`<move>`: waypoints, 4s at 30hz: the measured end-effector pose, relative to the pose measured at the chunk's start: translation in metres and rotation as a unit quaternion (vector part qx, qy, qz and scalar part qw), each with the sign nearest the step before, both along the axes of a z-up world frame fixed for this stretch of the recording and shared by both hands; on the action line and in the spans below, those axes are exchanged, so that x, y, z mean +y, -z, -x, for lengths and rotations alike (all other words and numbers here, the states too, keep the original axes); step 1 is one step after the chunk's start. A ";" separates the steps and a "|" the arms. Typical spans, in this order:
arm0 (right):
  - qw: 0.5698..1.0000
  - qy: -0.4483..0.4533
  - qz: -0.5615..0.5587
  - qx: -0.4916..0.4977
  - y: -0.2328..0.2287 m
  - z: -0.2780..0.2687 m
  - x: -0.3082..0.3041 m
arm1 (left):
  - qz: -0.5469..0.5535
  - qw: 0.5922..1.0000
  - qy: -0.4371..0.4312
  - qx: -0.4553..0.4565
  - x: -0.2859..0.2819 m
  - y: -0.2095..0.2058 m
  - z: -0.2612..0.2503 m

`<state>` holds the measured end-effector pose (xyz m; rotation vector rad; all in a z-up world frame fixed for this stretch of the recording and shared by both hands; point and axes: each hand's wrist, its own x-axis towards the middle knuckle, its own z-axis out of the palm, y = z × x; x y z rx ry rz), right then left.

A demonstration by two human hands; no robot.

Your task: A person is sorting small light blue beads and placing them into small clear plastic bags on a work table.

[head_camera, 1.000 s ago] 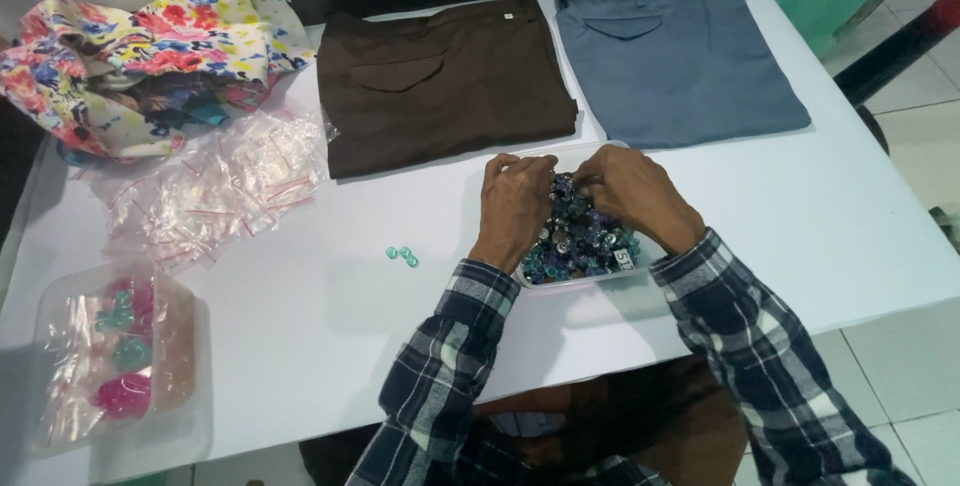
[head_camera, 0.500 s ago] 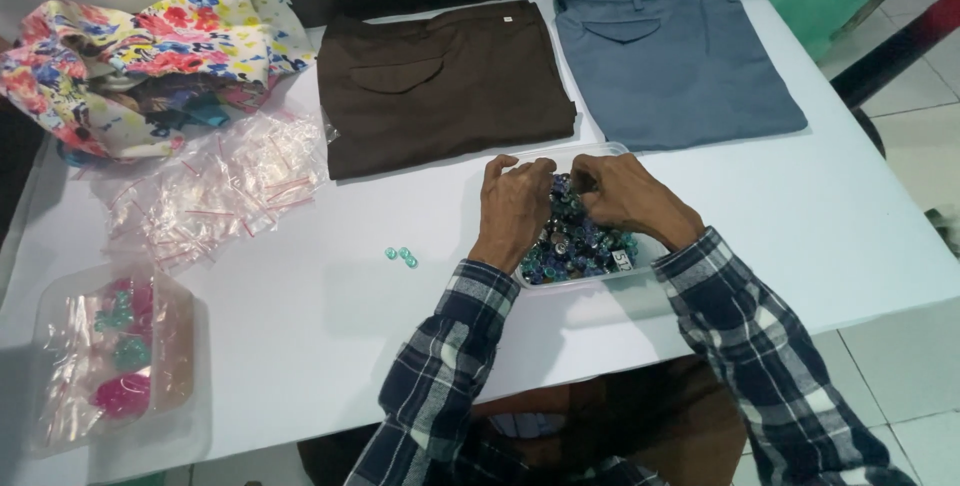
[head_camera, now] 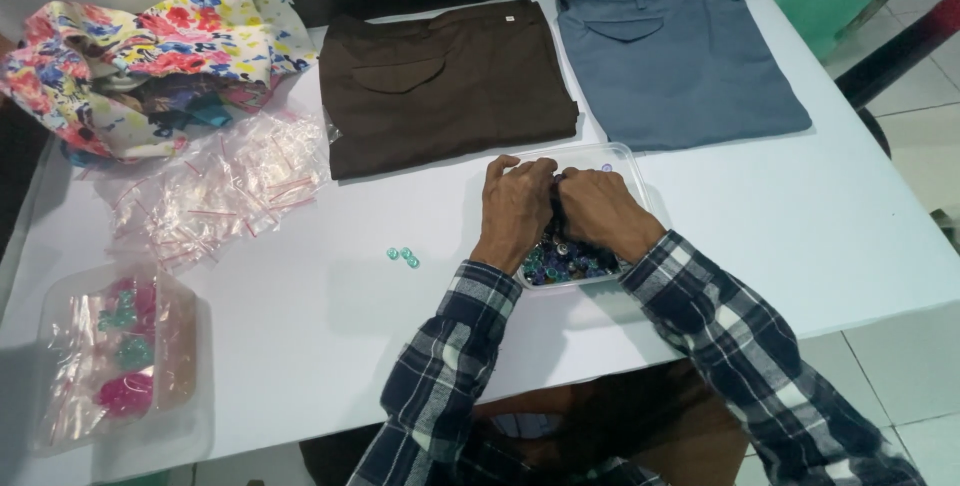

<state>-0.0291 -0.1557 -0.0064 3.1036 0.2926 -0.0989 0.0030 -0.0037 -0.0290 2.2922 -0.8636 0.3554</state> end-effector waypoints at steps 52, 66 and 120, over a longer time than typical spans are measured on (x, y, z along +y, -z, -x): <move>0.817 0.063 -0.565 -0.093 -0.036 0.111 0.180 | 0.198 0.971 -0.035 -0.125 0.196 -0.028 0.110; 0.928 0.051 -0.349 -0.120 0.017 0.092 0.214 | 0.066 0.989 -0.123 0.054 0.227 0.002 0.101; 0.996 -0.005 -0.028 0.085 -0.079 0.048 0.033 | -0.221 0.973 0.067 0.023 0.062 -0.072 0.055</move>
